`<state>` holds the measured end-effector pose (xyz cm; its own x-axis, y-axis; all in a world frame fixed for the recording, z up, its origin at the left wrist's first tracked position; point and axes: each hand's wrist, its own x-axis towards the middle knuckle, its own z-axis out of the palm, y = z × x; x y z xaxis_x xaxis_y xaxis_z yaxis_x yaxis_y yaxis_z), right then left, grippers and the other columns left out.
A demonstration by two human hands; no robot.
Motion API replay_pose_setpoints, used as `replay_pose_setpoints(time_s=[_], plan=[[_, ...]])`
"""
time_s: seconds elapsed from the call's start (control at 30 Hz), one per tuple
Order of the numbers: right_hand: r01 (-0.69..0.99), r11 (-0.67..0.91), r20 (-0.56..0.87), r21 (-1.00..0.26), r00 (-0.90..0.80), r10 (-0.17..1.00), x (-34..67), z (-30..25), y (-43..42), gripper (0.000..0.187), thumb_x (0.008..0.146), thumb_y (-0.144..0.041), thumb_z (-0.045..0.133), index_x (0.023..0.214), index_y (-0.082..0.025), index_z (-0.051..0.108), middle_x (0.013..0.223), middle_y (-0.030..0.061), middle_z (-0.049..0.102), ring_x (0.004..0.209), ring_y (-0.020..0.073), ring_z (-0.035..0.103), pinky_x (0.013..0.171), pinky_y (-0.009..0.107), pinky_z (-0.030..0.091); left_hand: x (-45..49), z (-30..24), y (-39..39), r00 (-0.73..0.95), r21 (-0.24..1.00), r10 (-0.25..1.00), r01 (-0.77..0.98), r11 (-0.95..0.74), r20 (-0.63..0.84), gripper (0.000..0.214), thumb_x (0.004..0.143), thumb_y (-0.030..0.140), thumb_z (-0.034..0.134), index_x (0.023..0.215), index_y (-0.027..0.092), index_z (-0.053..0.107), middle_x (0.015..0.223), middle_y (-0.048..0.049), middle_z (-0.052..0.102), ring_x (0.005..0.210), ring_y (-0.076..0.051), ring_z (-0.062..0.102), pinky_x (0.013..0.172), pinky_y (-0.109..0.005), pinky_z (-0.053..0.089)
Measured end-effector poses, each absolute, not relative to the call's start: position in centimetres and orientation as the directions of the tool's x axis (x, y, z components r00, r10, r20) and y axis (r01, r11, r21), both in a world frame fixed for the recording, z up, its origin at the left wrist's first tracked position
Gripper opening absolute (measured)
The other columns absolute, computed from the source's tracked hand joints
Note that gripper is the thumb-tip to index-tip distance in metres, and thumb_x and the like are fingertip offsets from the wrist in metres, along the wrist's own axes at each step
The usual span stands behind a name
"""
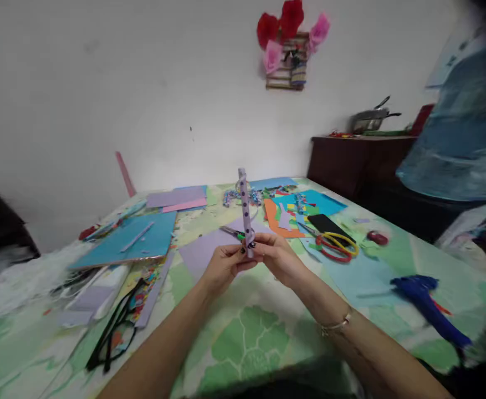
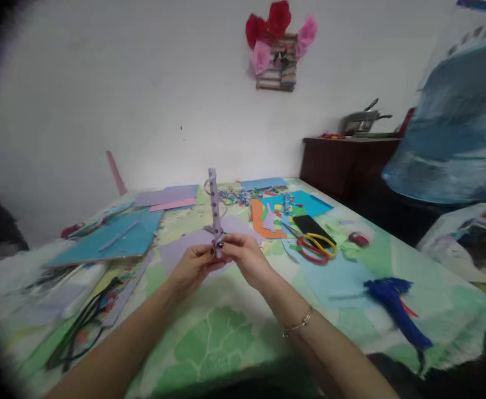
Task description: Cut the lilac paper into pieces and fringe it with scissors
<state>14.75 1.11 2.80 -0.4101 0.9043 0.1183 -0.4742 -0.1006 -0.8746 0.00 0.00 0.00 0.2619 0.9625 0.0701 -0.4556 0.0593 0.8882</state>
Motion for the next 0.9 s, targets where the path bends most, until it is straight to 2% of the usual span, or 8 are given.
replay_pose_setpoints(time_s=[0.2, 0.33, 0.47, 0.7, 0.9], plan=[[-0.477, -0.111, 0.124, -0.872, -0.434, 0.892, 14.2, 2.0, 3.1, 0.015, 0.057, -0.020, 0.081, 0.068, -0.017, 0.071, 0.067, 0.0003, 0.067, 0.062, 0.0133, 0.056, 0.061, 0.025, 0.040, -0.3, -0.3, 0.8, 0.211, 0.876, 0.974, -0.481, 0.029, 0.084, 0.027, 0.068, 0.033, 0.079, 0.084, 0.012, 0.075, 0.085, -0.0089, 0.075, 0.083, -0.022, 0.072, 0.073, -0.026, 0.055], [-0.478, -0.104, 0.128, -0.872, -0.428, 0.895, 14.3, 0.9, 3.6, 0.013, 0.060, -0.020, 0.079, 0.070, -0.017, 0.071, 0.067, -0.0002, 0.066, 0.062, 0.0128, 0.055, 0.062, 0.026, 0.040, -0.5, -0.6, 1.0, 0.228, 0.930, 0.968, -0.368, -0.016, 0.106, 0.032, 0.069, 0.037, 0.078, 0.089, 0.012, 0.074, 0.090, -0.0106, 0.075, 0.087, -0.024, 0.071, 0.075, -0.029, 0.056], [-0.447, -0.082, 0.133, -0.891, -0.429, 0.893, 14.8, 0.2, 3.7, 0.011, 0.062, -0.020, 0.078, 0.070, -0.017, 0.071, 0.068, 0.0001, 0.066, 0.060, 0.0124, 0.053, 0.060, 0.025, 0.037, -0.3, -0.8, 0.9, 0.195, 0.978, 0.975, -0.200, -0.063, 0.103, 0.039, 0.061, 0.037, 0.082, 0.089, 0.011, 0.075, 0.088, -0.0105, 0.075, 0.081, -0.025, 0.072, 0.075, -0.033, 0.057], [-0.387, -0.071, 0.126, -0.919, -0.461, 0.879, 15.0, -0.4, 4.3, 0.014, 0.059, -0.018, 0.078, 0.071, -0.017, 0.072, 0.070, 0.0006, 0.067, 0.064, 0.0142, 0.055, 0.063, 0.026, 0.038, -0.1, -1.1, 1.1, 0.104, 0.988, 0.992, -0.144, -0.050, 0.066, 0.041, 0.054, 0.038, 0.085, 0.083, 0.011, 0.075, 0.074, -0.0082, 0.075, 0.069, -0.022, 0.071, 0.072, -0.034, 0.058], [-0.346, -0.076, 0.106, -0.935, -0.476, 0.873, 15.1, -0.8, 4.8, 0.014, 0.057, -0.018, 0.078, 0.070, -0.016, 0.073, 0.066, 0.0003, 0.066, 0.060, 0.0135, 0.054, 0.064, 0.028, 0.040, -0.2, -1.5, 1.2, 0.089, 0.995, 0.995, -0.092, -0.038, 0.047, 0.039, 0.054, 0.042, 0.083, 0.075, 0.010, 0.076, 0.067, -0.0086, 0.074, 0.064, -0.022, 0.070, 0.066, -0.032, 0.057]])
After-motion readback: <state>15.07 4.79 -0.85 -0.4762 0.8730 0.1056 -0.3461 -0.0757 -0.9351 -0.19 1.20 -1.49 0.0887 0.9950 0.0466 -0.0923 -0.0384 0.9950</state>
